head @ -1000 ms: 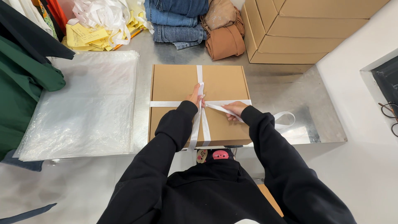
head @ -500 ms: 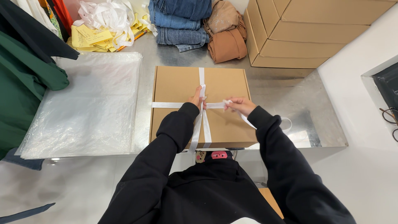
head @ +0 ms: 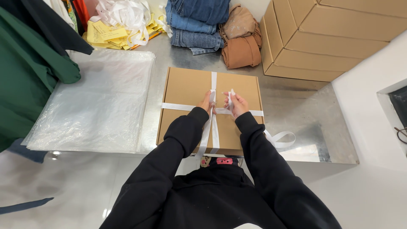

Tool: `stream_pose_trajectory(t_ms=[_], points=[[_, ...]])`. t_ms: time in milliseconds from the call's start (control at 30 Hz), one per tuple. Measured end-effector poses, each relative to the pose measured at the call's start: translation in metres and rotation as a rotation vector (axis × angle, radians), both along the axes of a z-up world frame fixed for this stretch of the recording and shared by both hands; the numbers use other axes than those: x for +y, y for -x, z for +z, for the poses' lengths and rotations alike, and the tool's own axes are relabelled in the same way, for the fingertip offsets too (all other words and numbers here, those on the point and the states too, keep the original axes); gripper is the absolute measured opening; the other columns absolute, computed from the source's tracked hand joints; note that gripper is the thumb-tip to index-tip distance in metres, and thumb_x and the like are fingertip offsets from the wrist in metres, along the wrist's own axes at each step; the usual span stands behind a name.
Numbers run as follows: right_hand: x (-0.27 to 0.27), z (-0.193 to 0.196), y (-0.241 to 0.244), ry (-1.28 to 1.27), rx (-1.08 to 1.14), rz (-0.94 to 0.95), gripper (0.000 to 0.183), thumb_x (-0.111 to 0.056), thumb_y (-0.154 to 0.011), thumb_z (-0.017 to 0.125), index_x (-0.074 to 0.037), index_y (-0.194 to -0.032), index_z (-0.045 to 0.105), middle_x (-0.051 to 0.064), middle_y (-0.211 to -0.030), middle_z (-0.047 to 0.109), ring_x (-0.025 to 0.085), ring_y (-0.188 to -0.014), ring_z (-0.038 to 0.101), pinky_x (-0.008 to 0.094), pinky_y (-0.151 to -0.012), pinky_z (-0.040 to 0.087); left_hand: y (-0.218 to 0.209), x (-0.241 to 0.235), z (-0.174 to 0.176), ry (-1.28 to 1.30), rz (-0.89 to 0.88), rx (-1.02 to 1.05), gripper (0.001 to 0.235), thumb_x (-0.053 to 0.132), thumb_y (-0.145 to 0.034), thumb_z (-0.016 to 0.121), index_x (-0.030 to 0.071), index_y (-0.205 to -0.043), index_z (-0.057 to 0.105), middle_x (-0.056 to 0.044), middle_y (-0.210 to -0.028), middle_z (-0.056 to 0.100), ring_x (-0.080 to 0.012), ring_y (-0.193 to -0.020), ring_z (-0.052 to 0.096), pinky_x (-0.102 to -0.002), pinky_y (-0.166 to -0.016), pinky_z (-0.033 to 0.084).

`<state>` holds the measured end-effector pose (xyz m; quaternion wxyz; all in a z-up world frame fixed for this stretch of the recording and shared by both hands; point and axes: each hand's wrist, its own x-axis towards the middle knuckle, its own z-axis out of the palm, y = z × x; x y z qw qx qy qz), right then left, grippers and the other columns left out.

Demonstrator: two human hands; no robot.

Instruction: The person ties a white ribbon around a cardboard box, creating a bow on top. They then pick up a yellow sticky note and a pencil, writing on the note while holding it over the box.

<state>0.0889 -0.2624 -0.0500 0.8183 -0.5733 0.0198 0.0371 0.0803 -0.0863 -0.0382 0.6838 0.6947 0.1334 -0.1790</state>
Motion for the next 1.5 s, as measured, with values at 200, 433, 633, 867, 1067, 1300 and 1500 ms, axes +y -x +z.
stream_pose_trajectory(t_ms=[200,433,633,867,1067,1300,1500], points=[[0.011,-0.001,0.008,0.163,-0.012,0.123,0.034,-0.016,-0.106,0.053,-0.005,-0.138,0.06,0.012,-0.111,0.072,0.015,-0.094,0.073,0.028,-0.081,0.065,-0.016,0.009,-0.04,-0.327,-0.321,-0.382,0.05,0.017,-0.108,0.039,0.024,-0.154,0.02,0.003,-0.07,0.075,-0.0183,-0.085,0.075,-0.032,-0.095,0.051],[0.012,0.031,0.001,0.208,0.0,0.001,0.029,-0.013,-0.103,0.06,-0.007,-0.131,0.064,0.011,-0.088,0.073,0.017,-0.069,0.074,0.031,-0.064,0.067,-0.035,-0.015,-0.063,0.239,0.006,-0.075,0.07,0.071,-0.099,0.042,0.02,-0.146,0.046,-0.019,-0.077,0.073,-0.0264,-0.061,0.074,-0.029,-0.066,0.058],[0.012,0.021,-0.004,0.266,-0.019,-0.076,0.023,-0.022,-0.101,0.068,-0.016,-0.122,0.073,0.012,-0.071,0.069,0.016,-0.048,0.064,0.029,-0.049,0.062,-0.02,0.006,-0.03,0.005,-0.107,-0.082,0.075,0.078,-0.095,0.032,0.029,-0.148,0.048,-0.009,-0.068,0.074,-0.0234,-0.079,0.077,-0.026,-0.086,0.053],[0.01,-0.022,-0.003,0.46,-0.09,0.072,0.04,-0.001,-0.102,0.047,-0.008,-0.139,0.058,0.011,-0.102,0.071,0.006,-0.059,0.055,0.016,-0.052,0.049,-0.035,-0.007,-0.074,0.163,-0.033,-0.149,0.042,0.051,-0.102,0.037,0.028,-0.134,0.051,-0.007,-0.093,0.076,-0.0186,-0.066,0.074,-0.021,-0.064,0.057],[0.012,-0.025,-0.007,0.396,0.003,0.037,0.03,-0.001,-0.094,0.068,-0.002,-0.123,0.063,0.015,-0.099,0.073,0.015,-0.065,0.069,0.018,-0.048,0.055,-0.01,0.015,-0.052,-0.472,-0.301,-0.542,0.046,0.026,-0.099,0.064,0.029,-0.131,0.03,-0.008,-0.118,0.063,-0.0355,-0.112,0.066,-0.044,-0.105,0.05],[0.012,-0.014,-0.007,0.306,0.161,-0.033,0.046,-0.004,-0.086,0.081,0.0,-0.12,0.05,0.017,-0.094,0.073,0.02,-0.06,0.073,0.021,-0.044,0.062,0.001,0.019,-0.034,-0.407,-0.281,-0.579,0.079,0.02,-0.098,0.066,0.028,-0.152,0.009,-0.003,-0.092,0.066,-0.0338,-0.098,0.07,-0.046,-0.102,0.052],[0.021,-0.024,-0.014,0.376,0.18,-0.182,0.026,-0.01,-0.087,0.079,-0.001,-0.109,0.068,0.015,-0.091,0.074,0.018,-0.065,0.074,0.021,-0.048,0.061,-0.005,0.015,-0.047,-0.551,-0.378,-0.553,0.067,0.032,-0.103,0.057,0.04,-0.151,0.01,0.007,-0.106,0.067,-0.0274,-0.108,0.07,-0.044,-0.11,0.047]])
